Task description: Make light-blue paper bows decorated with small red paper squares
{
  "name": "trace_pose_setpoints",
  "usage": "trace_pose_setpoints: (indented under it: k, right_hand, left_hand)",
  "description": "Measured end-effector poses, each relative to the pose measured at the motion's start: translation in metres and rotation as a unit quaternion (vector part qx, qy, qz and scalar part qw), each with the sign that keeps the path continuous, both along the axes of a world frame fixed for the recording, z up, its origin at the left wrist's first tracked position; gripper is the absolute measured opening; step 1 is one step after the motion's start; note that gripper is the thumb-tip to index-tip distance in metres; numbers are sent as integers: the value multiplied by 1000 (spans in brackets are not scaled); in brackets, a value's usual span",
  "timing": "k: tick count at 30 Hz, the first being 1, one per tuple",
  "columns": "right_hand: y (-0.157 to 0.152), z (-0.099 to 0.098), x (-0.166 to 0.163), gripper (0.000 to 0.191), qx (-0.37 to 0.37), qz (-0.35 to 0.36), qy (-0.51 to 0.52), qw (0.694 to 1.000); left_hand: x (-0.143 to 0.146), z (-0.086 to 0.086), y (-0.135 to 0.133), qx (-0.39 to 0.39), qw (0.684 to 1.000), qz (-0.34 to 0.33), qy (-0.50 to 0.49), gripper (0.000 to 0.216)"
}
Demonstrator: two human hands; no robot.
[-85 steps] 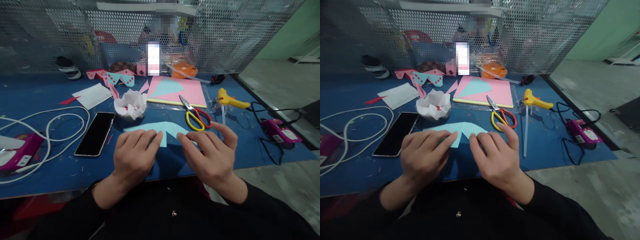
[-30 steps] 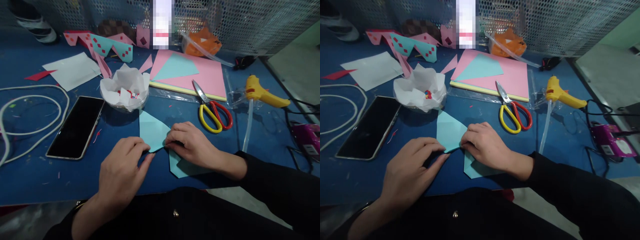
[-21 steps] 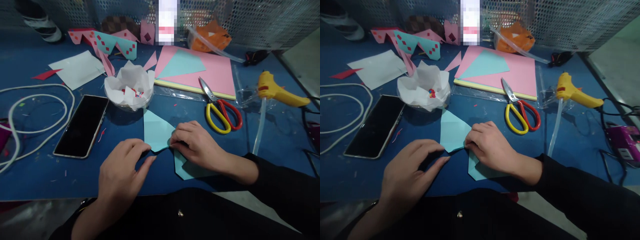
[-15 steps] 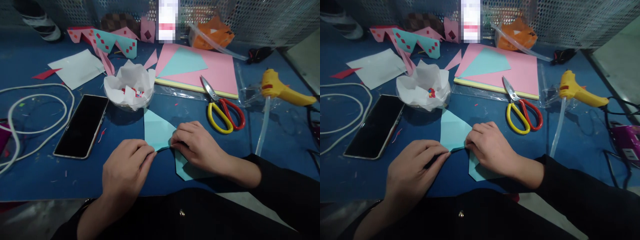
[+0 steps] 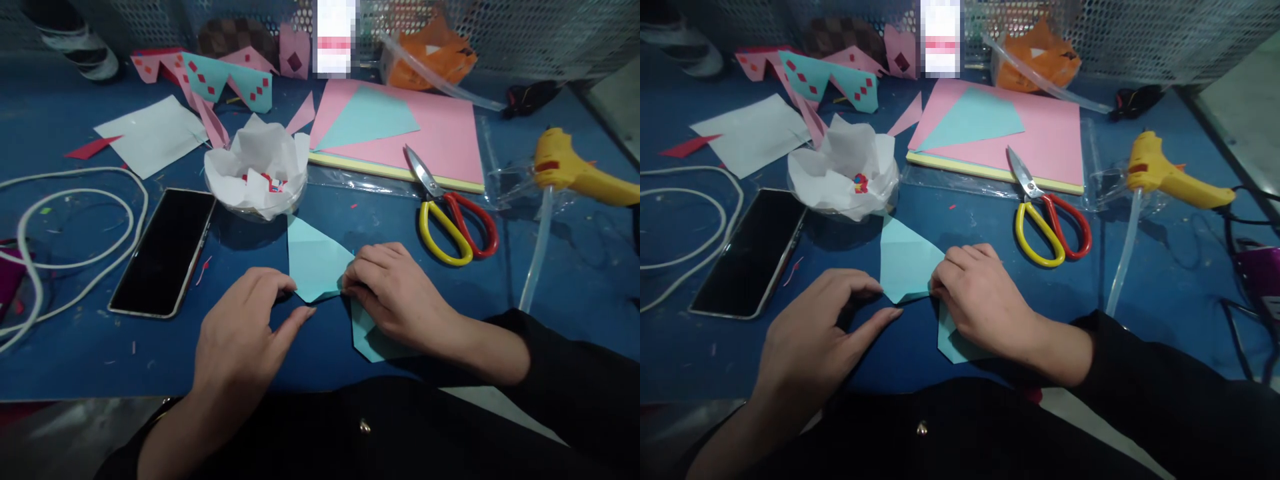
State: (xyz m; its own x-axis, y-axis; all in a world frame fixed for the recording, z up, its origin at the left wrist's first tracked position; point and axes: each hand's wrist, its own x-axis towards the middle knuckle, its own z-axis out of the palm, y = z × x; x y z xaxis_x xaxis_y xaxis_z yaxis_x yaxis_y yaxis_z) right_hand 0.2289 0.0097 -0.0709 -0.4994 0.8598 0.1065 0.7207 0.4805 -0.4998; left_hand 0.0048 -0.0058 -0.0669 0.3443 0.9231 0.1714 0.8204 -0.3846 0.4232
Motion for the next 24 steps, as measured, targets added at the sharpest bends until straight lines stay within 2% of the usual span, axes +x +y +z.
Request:
trace_pose_setpoints:
  k: [5,14,24]
  right_hand:
    - [-1,-1,0,13,1,-3,-5,1000]
    - [-1,-1,-1,15,-7,-7,8,1000]
    - [-1,1,0,13,-12,-8,20,1000]
  left_hand:
    - [1,0,2,-12,1000,-21,1,4]
    - [5,1,4,-7,998,-57,3,15]
    - [11,-1,4,-6,999,-41,10,16]
